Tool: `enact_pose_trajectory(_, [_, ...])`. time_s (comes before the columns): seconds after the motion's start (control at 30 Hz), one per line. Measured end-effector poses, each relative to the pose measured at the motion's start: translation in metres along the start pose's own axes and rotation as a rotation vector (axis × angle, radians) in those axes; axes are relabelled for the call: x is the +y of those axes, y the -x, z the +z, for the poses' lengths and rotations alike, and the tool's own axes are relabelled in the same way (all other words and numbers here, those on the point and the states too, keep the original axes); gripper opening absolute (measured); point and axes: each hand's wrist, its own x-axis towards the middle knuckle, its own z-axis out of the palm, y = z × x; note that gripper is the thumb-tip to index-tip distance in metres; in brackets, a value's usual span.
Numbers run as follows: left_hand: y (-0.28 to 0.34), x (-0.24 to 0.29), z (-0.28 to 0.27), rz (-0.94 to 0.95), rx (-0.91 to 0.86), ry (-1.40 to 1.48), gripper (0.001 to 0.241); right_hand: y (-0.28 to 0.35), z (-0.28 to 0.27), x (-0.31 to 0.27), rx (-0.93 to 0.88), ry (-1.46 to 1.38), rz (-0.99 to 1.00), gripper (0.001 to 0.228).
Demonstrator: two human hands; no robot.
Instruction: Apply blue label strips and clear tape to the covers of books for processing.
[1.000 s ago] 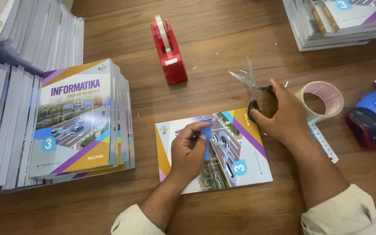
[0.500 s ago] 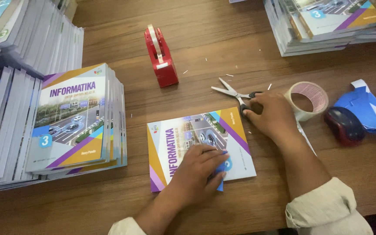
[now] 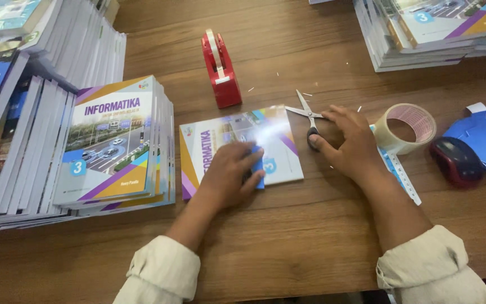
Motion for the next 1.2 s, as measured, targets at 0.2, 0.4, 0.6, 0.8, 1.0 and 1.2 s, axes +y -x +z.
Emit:
enact_pose_trajectory(0.2, [0.001,0.024,-0.014,-0.032,0.027,-0.185,0.044,0.005,-0.005,-0.049,-0.229,-0.216,-0.219,0.058])
enact_pose_trajectory(0.4, [0.027,0.032,-0.011,-0.151,-0.125,-0.071,0.067,0.001,-0.004,-0.071,-0.418,-0.278,-0.192,0.084])
enact_pose_trajectory(0.6, [0.015,0.035,-0.027,-0.332,-0.21,0.035,0.079,0.003,0.0,-0.072,-0.426,-0.24,-0.175,0.07])
enact_pose_trajectory(0.8, [0.016,0.035,-0.025,-0.325,-0.189,0.044,0.081,0.006,0.005,-0.056,-0.3,-0.331,-0.217,0.068])
enact_pose_trajectory(1.0, [0.015,0.035,-0.022,-0.176,0.19,0.142,0.088,0.008,-0.025,-0.058,-0.008,-0.181,-0.269,0.041])
enact_pose_trajectory(1.2, [-0.001,0.081,-0.039,0.178,0.328,0.298,0.052,0.104,-0.102,-0.051,0.044,0.073,0.13,0.027])
